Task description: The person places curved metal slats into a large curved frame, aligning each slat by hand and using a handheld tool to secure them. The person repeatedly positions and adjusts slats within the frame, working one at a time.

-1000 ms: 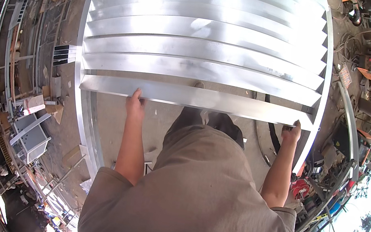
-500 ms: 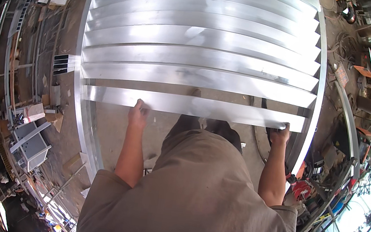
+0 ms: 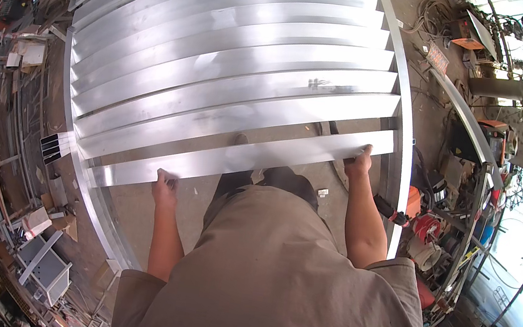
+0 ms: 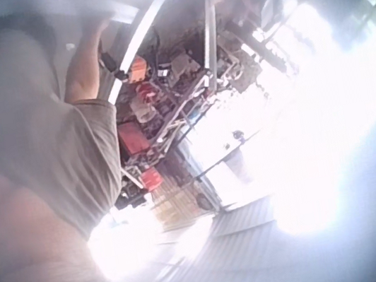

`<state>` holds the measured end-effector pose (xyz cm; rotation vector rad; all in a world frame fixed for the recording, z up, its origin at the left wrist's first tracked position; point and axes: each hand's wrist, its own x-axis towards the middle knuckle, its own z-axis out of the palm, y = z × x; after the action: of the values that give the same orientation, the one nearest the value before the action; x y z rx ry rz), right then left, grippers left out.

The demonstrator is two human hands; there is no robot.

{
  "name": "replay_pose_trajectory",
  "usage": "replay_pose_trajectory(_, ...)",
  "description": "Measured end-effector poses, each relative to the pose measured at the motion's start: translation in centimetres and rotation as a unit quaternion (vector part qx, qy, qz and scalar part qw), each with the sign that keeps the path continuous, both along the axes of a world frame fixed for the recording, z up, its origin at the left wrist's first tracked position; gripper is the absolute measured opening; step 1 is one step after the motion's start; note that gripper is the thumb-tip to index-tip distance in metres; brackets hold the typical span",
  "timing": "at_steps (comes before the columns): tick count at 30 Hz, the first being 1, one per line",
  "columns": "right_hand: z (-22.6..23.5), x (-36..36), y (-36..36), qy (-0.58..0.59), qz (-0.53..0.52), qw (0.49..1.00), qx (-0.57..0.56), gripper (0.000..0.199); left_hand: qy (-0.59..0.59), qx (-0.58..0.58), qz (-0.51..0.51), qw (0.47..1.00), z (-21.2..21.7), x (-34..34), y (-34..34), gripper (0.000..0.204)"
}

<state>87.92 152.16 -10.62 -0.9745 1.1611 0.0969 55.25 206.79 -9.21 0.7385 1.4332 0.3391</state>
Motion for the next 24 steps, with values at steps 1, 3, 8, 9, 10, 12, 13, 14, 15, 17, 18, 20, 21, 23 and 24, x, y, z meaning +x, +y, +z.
replay_pose_trajectory(1, 0.1, 0.0, 0.1, -0.006, 0.006, 1.000, 0.006, 0.060, 0.006, 0.005, 0.003, 1.000, 0.0, 0.1, 0.0, 0.051)
replay_pose_trajectory(3, 0.1, 0.0, 0.1, 0.004, -0.001, 1.000, -0.004, 0.060, 0.007, 0.007, 0.000, 1.000, 0.0, 0.1, 0.0, 0.048)
replay_pose_trajectory(8, -0.5, -0.1, -0.4, -0.014, 0.025, 1.000, 0.008, 0.064, 0.020, -0.014, 0.006, 1.000, -0.1, -0.1, 0.2, 0.050)
replay_pose_trajectory(9, -0.7, -0.2, -0.4, -0.013, 0.023, 1.000, 0.003, 0.065, 0.009, -0.010, 0.001, 1.000, 0.0, -0.1, 0.2, 0.048)
replay_pose_trajectory(10, -0.7, -0.2, -0.4, -0.008, 0.026, 1.000, -0.001, 0.067, 0.009, -0.009, 0.005, 1.000, 0.0, -0.1, 0.1, 0.046)
replay_pose_trajectory(12, -0.7, -0.2, -0.4, -0.021, 0.024, 0.999, 0.028, 0.069, 0.023, -0.015, 0.022, 0.999, 0.1, 0.0, -0.1, 0.045)
replay_pose_trajectory(13, -0.6, -0.1, -0.3, -0.014, 0.017, 1.000, 0.014, 0.069, 0.017, -0.009, 0.014, 1.000, 0.2, 0.1, -0.1, 0.045)
replay_pose_trajectory(14, -0.6, -0.1, -0.2, -0.019, 0.025, 0.999, 0.028, 0.069, 0.019, -0.008, 0.013, 1.000, 0.3, 0.3, -0.2, 0.046)
replay_pose_trajectory(15, -0.4, -0.2, -0.2, -0.017, 0.027, 0.999, 0.026, 0.069, 0.031, -0.014, 0.021, 0.999, 0.4, 0.3, -0.2, 0.046)
replay_pose_trajectory(17, -0.2, -0.2, -0.1, -0.020, 0.033, 0.999, 0.026, 0.068, 0.013, -0.002, 0.004, 1.000, 0.6, 0.6, -0.3, 0.046)
replay_pose_trajectory(18, -0.2, -0.1, -0.2, -0.022, 0.037, 0.999, 0.029, 0.068, 0.012, 0.000, -0.001, 1.000, 0.7, 0.6, -0.3, 0.045)
replay_pose_trajectory(20, -0.2, -0.2, -0.2, -0.003, 0.037, 0.999, 0.003, 0.067, 0.023, -0.001, 0.007, 1.000, 1.0, 0.6, -0.5, 0.044)
replay_pose_trajectory(21, -0.3, -0.2, -0.3, -0.011, 0.040, 0.999, 0.023, 0.067, 0.013, 0.009, -0.003, 1.000, 1.1, 0.6, -0.6, 0.044)
replay_pose_trajectory(23, -0.5, -0.2, -0.3, -0.017, 0.034, 0.999, 0.024, 0.067, 0.021, 0.015, 0.005, 1.000, 1.3, 0.6, -0.8, 0.044)
replay_pose_trajectory(24, -0.5, -0.2, -0.3, -0.018, 0.038, 0.999, 0.031, 0.067, 0.015, 0.021, 0.001, 1.000, 1.4, 0.6, -0.9, 0.043)
